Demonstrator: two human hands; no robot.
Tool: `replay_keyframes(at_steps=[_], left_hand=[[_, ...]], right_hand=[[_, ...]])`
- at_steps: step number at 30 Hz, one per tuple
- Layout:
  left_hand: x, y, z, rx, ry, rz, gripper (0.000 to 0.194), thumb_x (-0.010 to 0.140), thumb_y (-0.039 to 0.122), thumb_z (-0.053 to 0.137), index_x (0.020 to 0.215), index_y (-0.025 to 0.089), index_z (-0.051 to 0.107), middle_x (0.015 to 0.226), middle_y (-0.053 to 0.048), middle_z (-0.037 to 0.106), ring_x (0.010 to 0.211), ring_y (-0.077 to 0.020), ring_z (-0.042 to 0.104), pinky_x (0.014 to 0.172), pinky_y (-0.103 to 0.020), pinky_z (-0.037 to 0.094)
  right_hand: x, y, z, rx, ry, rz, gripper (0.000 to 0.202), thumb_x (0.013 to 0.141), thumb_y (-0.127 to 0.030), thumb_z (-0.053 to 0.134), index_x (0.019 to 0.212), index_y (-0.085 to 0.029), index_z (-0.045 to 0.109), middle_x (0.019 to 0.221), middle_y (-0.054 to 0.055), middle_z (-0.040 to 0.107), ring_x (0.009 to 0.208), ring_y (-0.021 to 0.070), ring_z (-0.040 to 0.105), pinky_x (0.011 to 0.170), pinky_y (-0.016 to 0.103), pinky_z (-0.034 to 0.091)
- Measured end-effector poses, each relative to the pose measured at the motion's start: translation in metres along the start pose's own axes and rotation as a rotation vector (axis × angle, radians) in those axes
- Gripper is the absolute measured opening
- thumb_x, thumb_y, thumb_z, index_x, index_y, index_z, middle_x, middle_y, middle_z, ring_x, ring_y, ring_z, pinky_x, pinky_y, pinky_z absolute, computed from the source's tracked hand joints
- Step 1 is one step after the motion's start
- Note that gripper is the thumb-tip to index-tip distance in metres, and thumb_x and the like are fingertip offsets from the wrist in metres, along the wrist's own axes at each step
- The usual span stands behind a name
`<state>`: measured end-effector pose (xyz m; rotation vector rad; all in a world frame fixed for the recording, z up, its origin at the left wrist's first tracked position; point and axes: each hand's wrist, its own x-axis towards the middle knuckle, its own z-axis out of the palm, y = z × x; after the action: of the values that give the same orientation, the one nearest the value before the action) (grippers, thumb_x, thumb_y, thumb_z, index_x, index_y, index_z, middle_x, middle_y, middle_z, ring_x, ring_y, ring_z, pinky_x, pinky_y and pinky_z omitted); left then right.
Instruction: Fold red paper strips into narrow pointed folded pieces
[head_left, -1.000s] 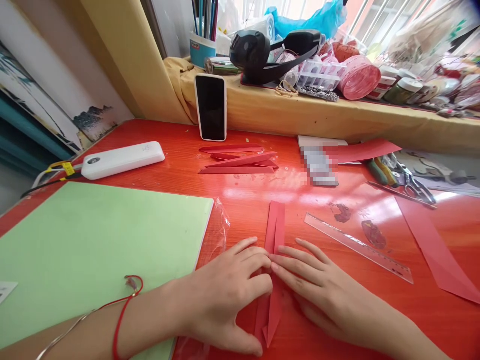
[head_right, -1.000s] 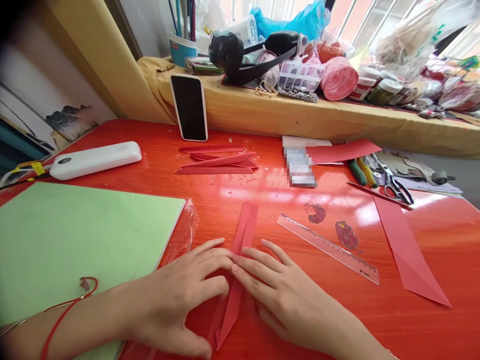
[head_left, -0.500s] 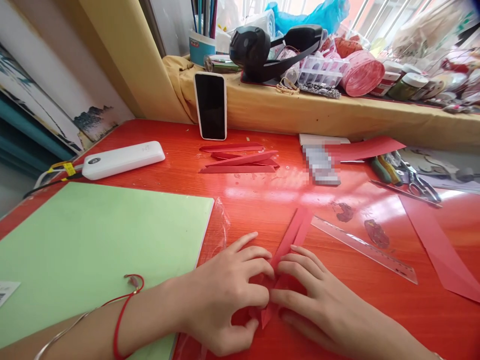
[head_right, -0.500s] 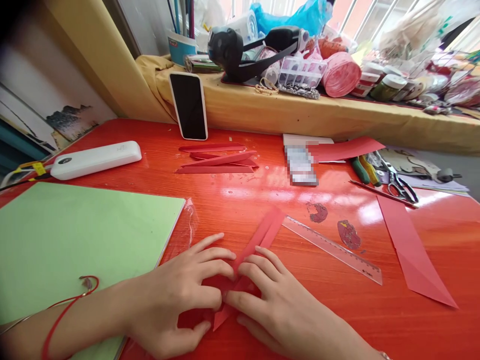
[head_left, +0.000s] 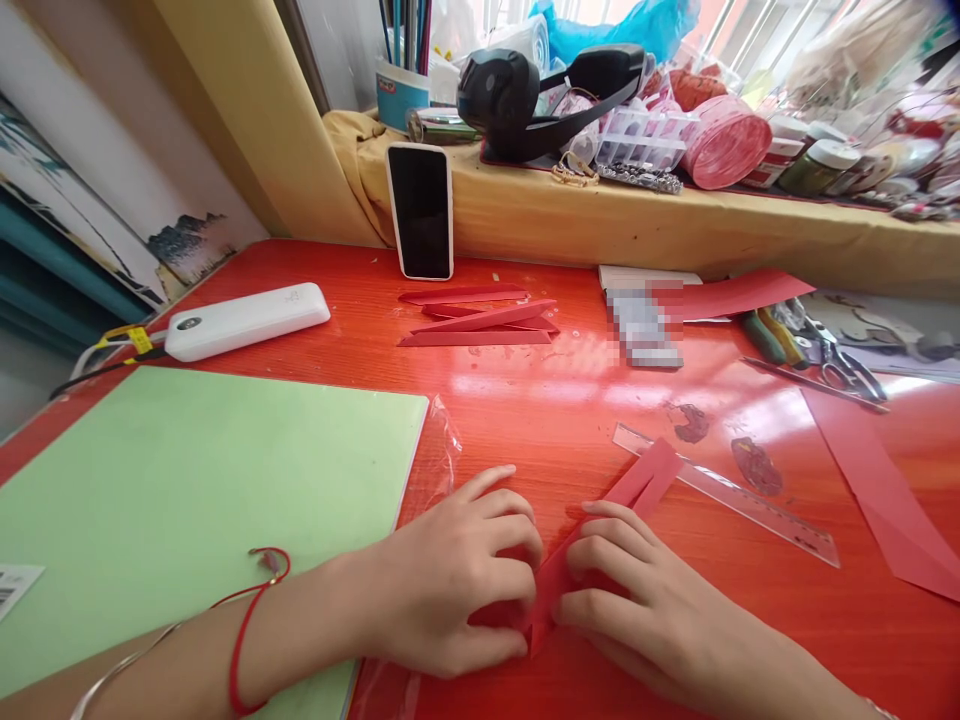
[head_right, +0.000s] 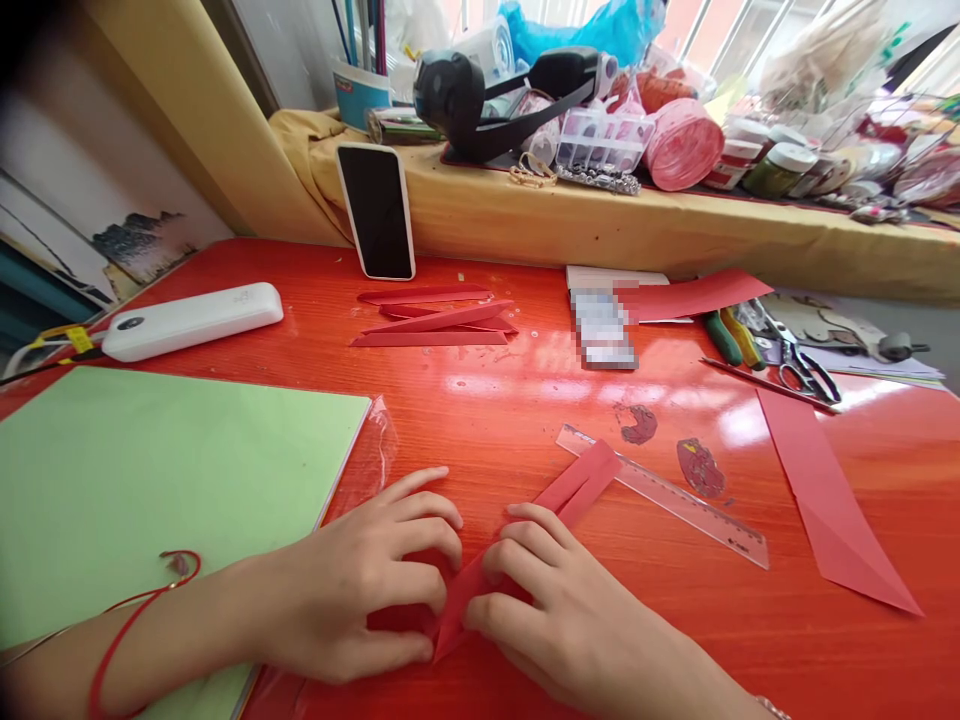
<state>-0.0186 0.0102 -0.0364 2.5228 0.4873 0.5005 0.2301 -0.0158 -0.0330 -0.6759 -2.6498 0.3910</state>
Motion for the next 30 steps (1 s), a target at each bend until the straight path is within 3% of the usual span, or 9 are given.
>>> replay_keyframes(at_steps=[5,9,14,20,24,30], left_hand=[[0.0018,-0.0004,-0.0026,-0.09,0.011,-0.072,0.015,0.078,0.019,0.083,0.082,0.021,0.069,0.096,0.002,0.064,0.104,-0.0185,0.059,0.122,-0.047,0.016],[0.0041,0.0021,-0.0053,-0.102,0.026,-0.084,0.016,0.079,0.009,0.076,0.078,0.023,0.068,0.093,0.002,0.065,0.1,-0.0184,0.059,0.12,-0.046,0.021],[0.0054,0.0058,-0.0049,-0.074,0.065,-0.104,0.015,0.084,0.007,0.057,0.078,0.021,0.058,0.073,0.002,0.06,0.075,-0.0162,0.052,0.091,-0.035,0.041],[0.0059,0.0044,-0.0017,-0.051,0.152,-0.22,0.017,0.088,0.009,0.048,0.076,0.02,0.051,0.067,0.005,0.053,0.065,-0.0134,0.046,0.08,-0.031,0.039],[0.0056,0.0035,-0.0006,-0.06,0.222,-0.258,0.018,0.092,0.011,0.047,0.077,0.02,0.052,0.069,0.004,0.055,0.065,-0.0142,0.045,0.077,-0.029,0.039],[0.0043,0.0064,-0.0016,-0.093,0.187,-0.301,0.013,0.093,0.017,0.055,0.081,0.02,0.053,0.074,0.002,0.06,0.07,-0.0163,0.047,0.075,-0.03,0.039]], right_hand=[[0.0018,0.0001,-0.0007,0.048,-0.016,-0.027,0.024,0.102,-0.009,0.041,0.102,-0.019,0.063,0.092,0.003,0.065,0.091,0.017,0.056,0.103,0.041,0.044],[0.0034,-0.0002,-0.0024,0.05,-0.015,-0.018,0.023,0.103,-0.011,0.043,0.106,-0.019,0.064,0.097,0.005,0.067,0.096,0.0181,0.057,0.101,0.039,0.046],[0.0026,-0.0004,-0.0046,-0.014,-0.001,0.001,0.024,0.1,-0.012,0.047,0.109,-0.021,0.067,0.106,0.009,0.066,0.103,0.022,0.058,0.091,0.038,0.051],[-0.0005,0.002,-0.0022,-0.111,0.049,-0.023,0.037,0.098,-0.007,0.048,0.125,-0.026,0.065,0.119,0.011,0.064,0.109,0.0258,0.056,0.091,0.043,0.052],[0.0013,0.0022,-0.0008,-0.126,0.058,-0.013,0.033,0.098,-0.009,0.049,0.123,-0.022,0.066,0.115,0.012,0.066,0.106,0.0246,0.058,0.092,0.044,0.053],[0.0061,0.0015,-0.0013,-0.074,0.022,0.026,0.025,0.099,-0.011,0.05,0.117,-0.015,0.066,0.107,0.013,0.069,0.099,0.0236,0.061,0.085,0.04,0.055]])
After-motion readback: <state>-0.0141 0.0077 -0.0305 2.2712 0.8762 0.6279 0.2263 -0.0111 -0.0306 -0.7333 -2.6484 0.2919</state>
